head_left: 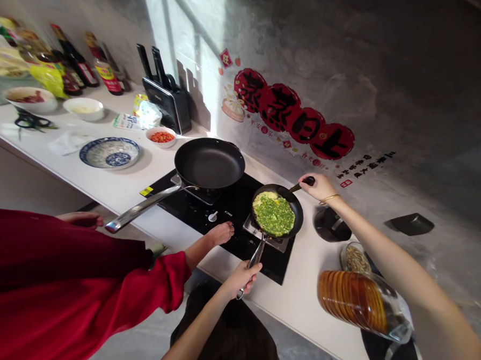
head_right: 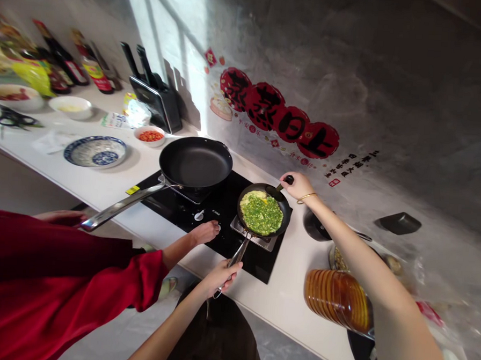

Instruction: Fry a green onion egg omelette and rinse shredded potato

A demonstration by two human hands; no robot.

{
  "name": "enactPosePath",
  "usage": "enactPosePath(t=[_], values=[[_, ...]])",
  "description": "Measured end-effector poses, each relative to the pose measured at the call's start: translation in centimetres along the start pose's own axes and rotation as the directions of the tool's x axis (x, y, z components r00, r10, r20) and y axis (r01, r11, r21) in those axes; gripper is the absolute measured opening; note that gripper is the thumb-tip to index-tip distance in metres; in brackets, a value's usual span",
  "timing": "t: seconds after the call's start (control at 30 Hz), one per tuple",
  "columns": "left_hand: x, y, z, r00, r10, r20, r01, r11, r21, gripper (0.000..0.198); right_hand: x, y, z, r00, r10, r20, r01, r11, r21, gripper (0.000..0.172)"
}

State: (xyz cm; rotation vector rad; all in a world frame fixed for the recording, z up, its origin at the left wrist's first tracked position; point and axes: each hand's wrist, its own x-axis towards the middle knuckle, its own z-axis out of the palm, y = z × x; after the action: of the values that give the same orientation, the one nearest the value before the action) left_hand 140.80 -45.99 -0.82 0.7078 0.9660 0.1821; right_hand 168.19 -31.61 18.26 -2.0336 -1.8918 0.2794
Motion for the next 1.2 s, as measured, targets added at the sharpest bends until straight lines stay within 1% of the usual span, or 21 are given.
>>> enactPosePath(t=[0.1,0.2,0.27,0.47,0.57,0.7,0.83,0.97,1.1,1.2], values=[[-0.1,0.0,0.0,1.000,0.010,0.002,-0.010,1.000,-0.007,0.053,-0.7,-0.5,0.7,0.996,-0.066,0.065,0.065,0.998,0.022,0.017],[-0.2,0.1,0.0,1.000,0.006,-0.005,-0.006,1.000,-0.010,0.053,-1.4,-0.4,0.7,0.981,-0.138,0.140,0.122,0.986,0.117,0.017],[-0.2,0.2,0.0,1.000,0.010,-0.001,-0.010,1.000,-0.013,0.053,-1.7,-0.2,0.5,0.971,-0.170,0.166,0.138,0.973,0.185,0.016],[0.0,0.0,0.0,1.000,0.005,0.001,-0.005,1.000,-0.018,0.053,-2.8,1.7,0.6,0.968,-0.209,0.138,0.155,0.933,0.325,0.013],[-0.1,0.1,0.0,1.000,0.005,0.008,-0.005,1.000,-0.028,0.053,-3.4,3.1,0.7,0.973,-0.187,0.134,0.126,0.921,0.368,0.013],[-0.2,0.2,-0.1,1.000,0.013,0.004,-0.013,1.000,-0.025,0.052,-4.1,4.4,0.8,0.987,-0.136,0.090,0.090,0.913,0.399,0.016],[0.0,0.1,-0.2,1.000,0.012,0.005,-0.012,1.000,-0.023,0.052,-4.9,5.0,1.1,0.990,-0.125,0.068,0.089,0.918,0.386,0.021],[0.0,0.0,0.0,1.000,0.012,-0.003,-0.012,1.000,-0.017,0.051,-5.7,5.6,0.8,0.996,-0.081,0.024,0.069,0.946,0.318,0.028],[0.0,0.0,0.0,1.000,0.009,-0.009,-0.009,1.000,-0.016,0.050,-6.0,6.0,-0.7,0.999,-0.030,0.018,0.026,0.980,0.196,0.029],[0.1,-0.1,-0.1,1.000,-0.004,-0.008,0.003,1.000,-0.017,0.050,-5.5,5.6,-2.2,0.997,0.063,0.050,-0.068,0.992,0.105,0.027]])
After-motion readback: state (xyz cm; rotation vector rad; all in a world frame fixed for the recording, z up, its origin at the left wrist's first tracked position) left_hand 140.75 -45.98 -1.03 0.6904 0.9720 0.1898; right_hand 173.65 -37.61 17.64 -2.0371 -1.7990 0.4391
